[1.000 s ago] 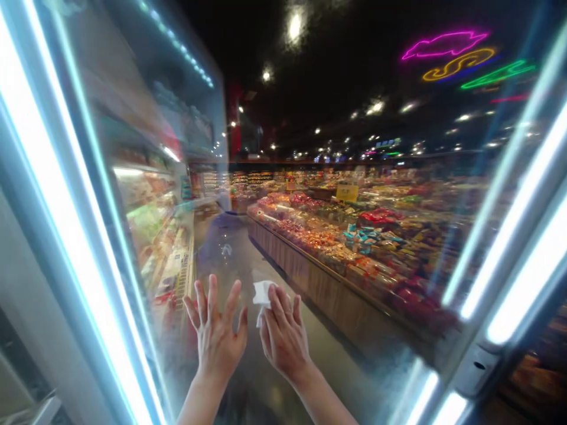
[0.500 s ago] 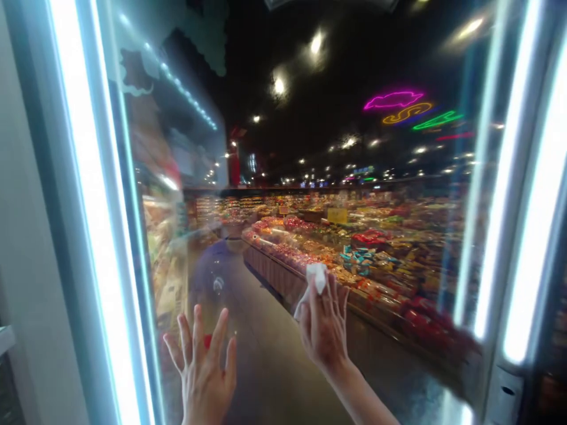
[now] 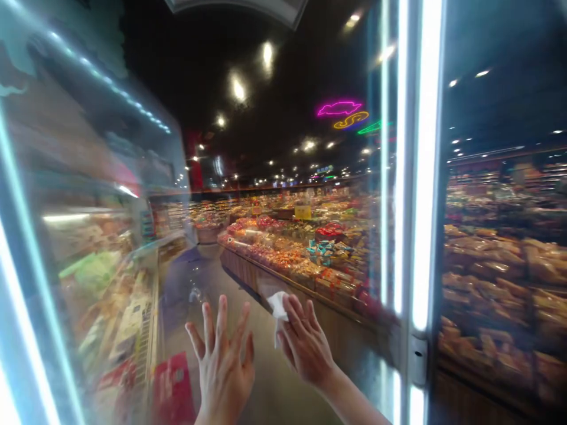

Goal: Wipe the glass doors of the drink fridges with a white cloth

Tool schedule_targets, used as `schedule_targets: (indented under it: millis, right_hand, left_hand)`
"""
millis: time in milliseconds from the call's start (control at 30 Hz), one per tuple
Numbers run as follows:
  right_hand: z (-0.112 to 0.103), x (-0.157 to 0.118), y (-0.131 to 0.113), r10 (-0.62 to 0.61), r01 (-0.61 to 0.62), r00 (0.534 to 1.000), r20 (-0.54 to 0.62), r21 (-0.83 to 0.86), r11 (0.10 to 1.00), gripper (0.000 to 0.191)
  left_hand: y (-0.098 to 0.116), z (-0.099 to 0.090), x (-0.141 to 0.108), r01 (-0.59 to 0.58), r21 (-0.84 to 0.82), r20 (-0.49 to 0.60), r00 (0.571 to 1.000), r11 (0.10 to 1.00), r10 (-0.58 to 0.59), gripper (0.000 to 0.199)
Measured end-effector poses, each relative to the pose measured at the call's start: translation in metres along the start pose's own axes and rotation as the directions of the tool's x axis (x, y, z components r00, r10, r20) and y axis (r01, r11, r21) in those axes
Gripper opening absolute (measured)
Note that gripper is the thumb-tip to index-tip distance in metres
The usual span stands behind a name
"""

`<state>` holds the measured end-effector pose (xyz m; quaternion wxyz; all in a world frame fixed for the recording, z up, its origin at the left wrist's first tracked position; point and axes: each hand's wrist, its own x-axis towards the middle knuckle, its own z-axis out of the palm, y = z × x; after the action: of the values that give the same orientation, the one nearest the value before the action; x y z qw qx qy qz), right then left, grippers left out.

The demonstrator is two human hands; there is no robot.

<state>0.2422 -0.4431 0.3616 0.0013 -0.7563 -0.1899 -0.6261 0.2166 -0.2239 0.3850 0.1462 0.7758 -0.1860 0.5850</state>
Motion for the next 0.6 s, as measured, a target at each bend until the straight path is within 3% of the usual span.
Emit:
schedule_targets:
  millis: [33, 100, 167, 233, 267, 333, 400, 467, 533, 600]
  right_hand:
    - [-0.001, -0.008, 0.007, -0.020, 0.020, 1.000, 0.008, 0.005, 1.000, 0.060]
    - [-0.003, -0.023, 0.024, 0.125, -0.126, 0.992, -0.025, -0.023, 0.992, 0.061]
    - [-0.005, -0.033, 0.040, 0.371, -0.376, 0.923, -0.103, -0.042, 0.926, 0.063]
    - [-0.007, -0.041, 0.048, 0.481, -0.488, 0.868, -0.119, -0.031, 0.872, 0.064]
    - [-0.008, -0.045, 0.049, 0.450, -0.454, 0.888, -0.090, -0.025, 0.891, 0.064]
    - [-0.010, -0.052, 0.050, 0.273, -0.273, 0.962, 0.010, -0.006, 0.962, 0.063]
    - [-0.013, -0.058, 0.055, 0.163, -0.164, 0.985, 0.050, 0.008, 0.987, 0.062]
    - [-0.016, -0.063, 0.066, 0.279, -0.278, 0.960, 0.004, -0.011, 0.960, 0.060]
    - [-0.019, -0.068, 0.078, 0.444, -0.445, 0.895, -0.049, -0.024, 0.895, 0.061]
    - [-0.022, -0.074, 0.084, 0.461, -0.461, 0.887, -0.035, -0.013, 0.887, 0.063]
  left_hand:
    - [0.008, 0.005, 0.000, -0.007, -0.007, 0.004, 1.000, 1.000, 0.007, 0.073]
    - [0.025, 0.013, 0.000, -0.016, -0.004, 0.015, 1.000, 1.000, 0.016, 0.073]
    - [0.041, 0.021, -0.001, -0.017, 0.005, 0.026, 1.000, 1.000, 0.016, 0.073]
    - [0.058, 0.030, -0.002, -0.012, 0.006, 0.038, 0.999, 1.000, 0.012, 0.072]
    - [0.066, 0.034, -0.003, -0.010, 0.002, 0.047, 0.999, 1.000, 0.010, 0.071]
    - [0.081, 0.041, -0.004, -0.006, -0.015, 0.065, 0.998, 1.000, 0.007, 0.070]
    - [0.094, 0.048, -0.005, -0.007, -0.023, 0.074, 0.997, 1.000, 0.009, 0.071]
    - [0.104, 0.053, -0.004, -0.011, -0.015, 0.076, 0.997, 1.000, 0.012, 0.073]
    - [0.114, 0.057, -0.004, -0.016, -0.003, 0.071, 0.997, 1.000, 0.017, 0.075]
    - [0.123, 0.060, -0.004, -0.016, 0.006, 0.073, 0.997, 1.000, 0.016, 0.079]
